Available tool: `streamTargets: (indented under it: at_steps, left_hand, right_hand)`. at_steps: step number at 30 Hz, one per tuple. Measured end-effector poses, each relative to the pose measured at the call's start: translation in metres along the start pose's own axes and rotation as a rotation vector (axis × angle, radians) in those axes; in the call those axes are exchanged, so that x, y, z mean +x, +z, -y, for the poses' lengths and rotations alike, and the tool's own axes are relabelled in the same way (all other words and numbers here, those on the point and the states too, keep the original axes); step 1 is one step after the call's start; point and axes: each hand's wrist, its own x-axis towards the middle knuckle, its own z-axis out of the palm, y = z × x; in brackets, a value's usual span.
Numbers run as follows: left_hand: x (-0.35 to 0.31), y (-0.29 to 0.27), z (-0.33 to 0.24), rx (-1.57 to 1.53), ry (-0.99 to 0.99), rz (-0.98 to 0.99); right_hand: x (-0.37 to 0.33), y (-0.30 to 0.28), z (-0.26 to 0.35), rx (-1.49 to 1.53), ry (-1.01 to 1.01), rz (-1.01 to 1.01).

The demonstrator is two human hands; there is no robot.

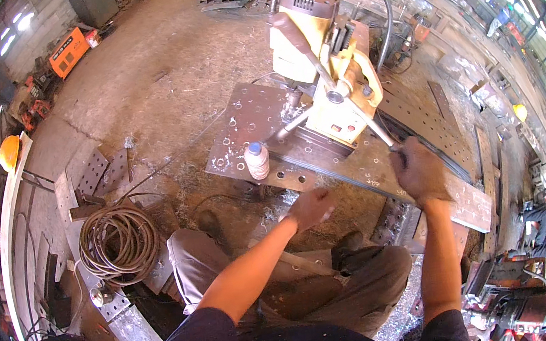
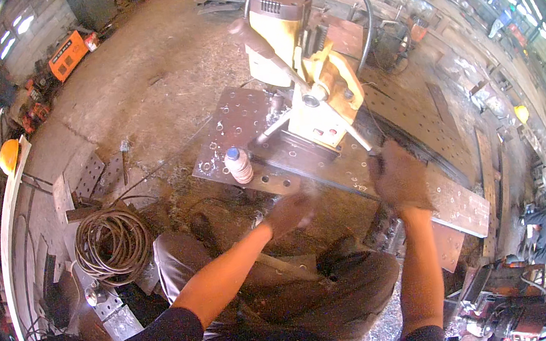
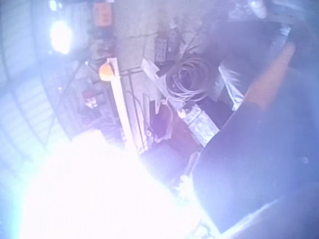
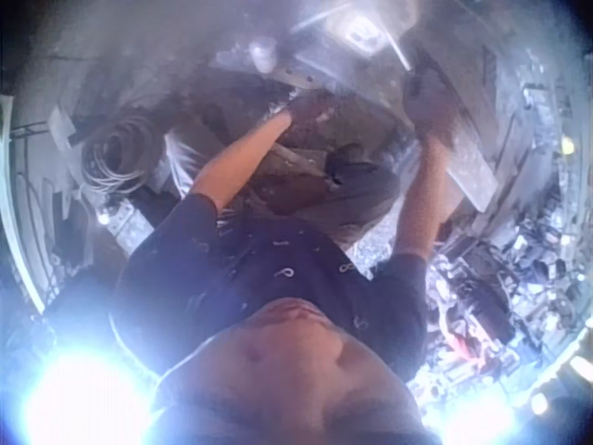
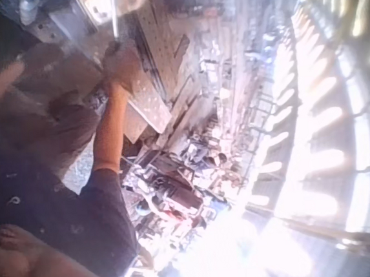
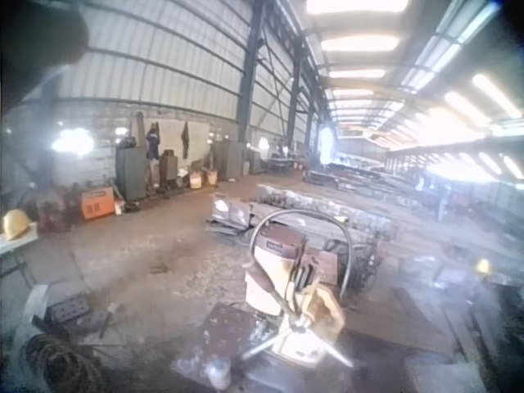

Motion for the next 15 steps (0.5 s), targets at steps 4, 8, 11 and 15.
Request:
streamTargets:
  at_steps: [4,8,11,15]
  left_hand:
    - [0.094,0.009,-0.033,0.122,0.130,-0.362]
    - [0.127,-0.004,-0.077,0.370,0.108,-0.427]
    - [0.145,-0.016,-0.069,0.491,0.177,-0.489]
    - [0.154,-0.015,-0.060,0.492,0.220,-0.565]
  right_hand:
    - [0.018,0.092,-0.010,0.012,-0.004,0.100]
    - [0.017,0.123,0.004,0.125,0.069,0.188]
    - [0.019,0.139,0.016,0.197,0.072,0.184]
    - [0.022,0.146,0.020,0.254,0.089,0.220]
